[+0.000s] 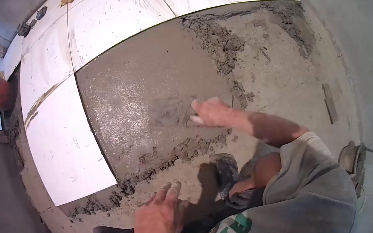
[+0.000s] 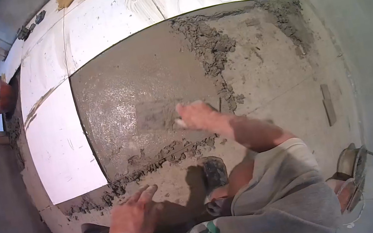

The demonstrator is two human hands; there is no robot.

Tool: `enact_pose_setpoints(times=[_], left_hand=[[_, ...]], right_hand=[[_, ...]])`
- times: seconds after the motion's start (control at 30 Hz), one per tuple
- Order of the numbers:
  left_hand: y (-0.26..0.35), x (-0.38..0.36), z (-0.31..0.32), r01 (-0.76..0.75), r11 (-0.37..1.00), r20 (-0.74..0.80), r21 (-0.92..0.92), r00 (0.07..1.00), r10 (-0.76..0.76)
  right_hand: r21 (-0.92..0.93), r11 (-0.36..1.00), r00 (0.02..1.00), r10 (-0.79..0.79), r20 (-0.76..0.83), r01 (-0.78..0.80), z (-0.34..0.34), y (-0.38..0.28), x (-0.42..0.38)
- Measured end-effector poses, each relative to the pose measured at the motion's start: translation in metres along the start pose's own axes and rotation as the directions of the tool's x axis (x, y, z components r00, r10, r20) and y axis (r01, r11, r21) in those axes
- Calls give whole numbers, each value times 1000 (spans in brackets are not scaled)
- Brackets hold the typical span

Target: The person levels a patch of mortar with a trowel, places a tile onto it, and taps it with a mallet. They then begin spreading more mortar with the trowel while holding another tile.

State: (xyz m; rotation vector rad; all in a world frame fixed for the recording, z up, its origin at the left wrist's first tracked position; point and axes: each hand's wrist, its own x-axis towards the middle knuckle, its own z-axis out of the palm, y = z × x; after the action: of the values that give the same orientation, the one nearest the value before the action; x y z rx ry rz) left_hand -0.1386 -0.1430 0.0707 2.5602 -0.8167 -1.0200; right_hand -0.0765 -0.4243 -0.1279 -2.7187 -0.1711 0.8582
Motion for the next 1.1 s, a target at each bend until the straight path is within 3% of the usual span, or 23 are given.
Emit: enact_pose_setpoints(times=[0.07, 0.13, 0.27, 0.33, 0.47, 0.53, 0.6, 0.67, 0.73, 0.9, 0.97, 1.0, 1.07, 1.1], left_hand=[[0, 6, 3, 15, 1000, 47, 16, 999, -15], [-1, 12, 8, 17, 999, 60, 29, 998, -19], [2, 20, 9, 50, 998, 67, 47, 996, -53], [0, 22, 11, -7, 1000, 42, 12, 999, 6], [2, 23, 5, 21, 999, 23, -44, 1000, -20], [-1, 20, 4, 22, 999, -8, -45, 1000, -23], [-1, 17, -1, 21, 999, -5, -32, 1000, -21], [-3, 15, -5, 11, 1000, -8, -14, 1000, -11], [-7, 15, -8, 4, 1000, 7, -2, 1000, -4], [-19, 20, -11, -42, 996, -20, -83, 999, 40], [-21, 22, -12, -54, 992, -8, -115, 999, 54], [-20, 23, -14, -71, 992, -16, -108, 997, 69], [-22, 28, -15, -99, 990, -15, -100, 995, 98], [-25, 29, -15, -119, 989, -26, -93, 993, 117]], right_hand=[[22, 999, 999, 45, 14, -46, -6, 15, 17], [-7, 969, 967, 244, -77, -246, -8, 48, 31], [74, 943, 913, 333, -235, -325, -37, 88, 34], [180, 861, 821, 508, -262, -475, -48, 113, 41], [309, 750, 699, 659, -278, -585, -60, 165, 31], [338, 731, 628, 682, -374, -593, -45, 198, 19], [377, 650, 549, 760, -348, -660, -46, 210, -11], [349, 692, 532, 714, -455, -632, -21, 236, -46], [455, 621, 448, 781, -435, -638, -13, 223, -90], [480, 478, 299, 865, -403, -735, 42, 226, -177], [490, 228, 117, 962, -246, -842, 62, 221, -206], [478, 207, 105, 967, -231, -854, 79, 220, -222], [569, 80, -36, 981, -189, -819, 104, 220, -242], [565, 67, -46, 982, -185, -822, 105, 219, -247]])
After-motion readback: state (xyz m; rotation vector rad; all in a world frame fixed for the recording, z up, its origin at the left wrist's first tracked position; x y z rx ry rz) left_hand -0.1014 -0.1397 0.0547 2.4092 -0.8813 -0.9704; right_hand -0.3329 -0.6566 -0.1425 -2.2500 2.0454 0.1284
